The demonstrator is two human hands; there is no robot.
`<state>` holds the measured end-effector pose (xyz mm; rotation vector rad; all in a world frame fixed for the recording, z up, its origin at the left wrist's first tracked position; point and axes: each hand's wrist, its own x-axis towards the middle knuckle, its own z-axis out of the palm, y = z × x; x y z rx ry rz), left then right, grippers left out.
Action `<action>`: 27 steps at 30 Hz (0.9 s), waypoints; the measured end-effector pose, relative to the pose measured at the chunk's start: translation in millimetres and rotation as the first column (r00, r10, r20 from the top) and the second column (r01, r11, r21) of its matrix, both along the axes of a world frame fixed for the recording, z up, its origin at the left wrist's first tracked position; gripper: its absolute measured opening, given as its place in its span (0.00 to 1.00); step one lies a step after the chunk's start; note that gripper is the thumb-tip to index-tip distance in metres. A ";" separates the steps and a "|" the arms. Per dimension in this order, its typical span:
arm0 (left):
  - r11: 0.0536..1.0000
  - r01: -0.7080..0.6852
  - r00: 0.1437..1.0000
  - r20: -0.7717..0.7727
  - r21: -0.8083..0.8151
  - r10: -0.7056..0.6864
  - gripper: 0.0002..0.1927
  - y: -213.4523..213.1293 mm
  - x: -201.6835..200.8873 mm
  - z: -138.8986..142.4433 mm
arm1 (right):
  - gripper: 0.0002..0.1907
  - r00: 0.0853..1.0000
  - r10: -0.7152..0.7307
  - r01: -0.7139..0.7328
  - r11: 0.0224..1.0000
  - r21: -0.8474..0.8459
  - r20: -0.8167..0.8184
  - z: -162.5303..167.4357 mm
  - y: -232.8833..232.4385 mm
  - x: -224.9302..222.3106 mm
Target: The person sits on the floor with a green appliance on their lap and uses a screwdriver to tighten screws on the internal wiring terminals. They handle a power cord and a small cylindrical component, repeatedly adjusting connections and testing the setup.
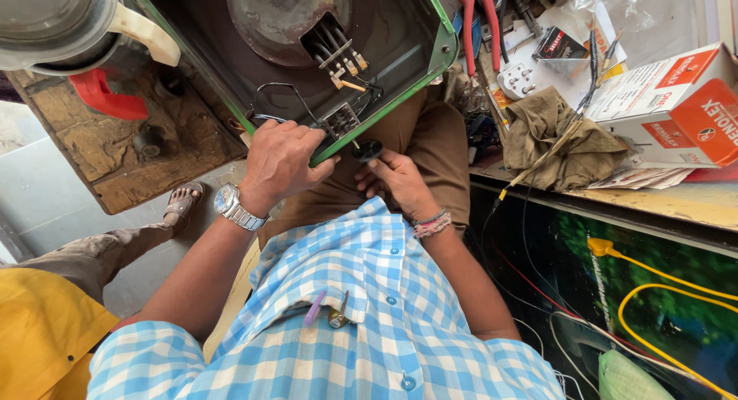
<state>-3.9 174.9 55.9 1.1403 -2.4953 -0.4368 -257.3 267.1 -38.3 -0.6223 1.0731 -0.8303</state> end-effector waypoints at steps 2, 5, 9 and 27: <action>1.000 0.002 1.000 -0.005 -0.016 -0.002 0.16 0.6 0.2 0.1 | 0.13 0.997 -0.068 0.065 0.991 -0.114 -0.020 -2.9 2.3 -5.3; 1.000 -0.001 1.000 -0.022 -0.021 0.000 0.16 2.4 0.3 1.0 | 0.12 0.969 -0.248 0.233 0.917 -0.323 -0.008 -0.9 4.9 -14.6; 0.999 0.005 1.000 -0.017 -0.037 -0.006 0.15 4.9 -3.0 2.8 | 0.10 0.910 -0.414 0.380 0.810 -0.447 0.022 19.7 11.0 -30.3; 0.999 0.009 1.000 -0.027 -0.046 -0.011 0.16 10.5 -7.6 -1.4 | 0.12 0.920 -0.392 0.335 0.767 -0.548 0.013 60.2 18.8 -40.0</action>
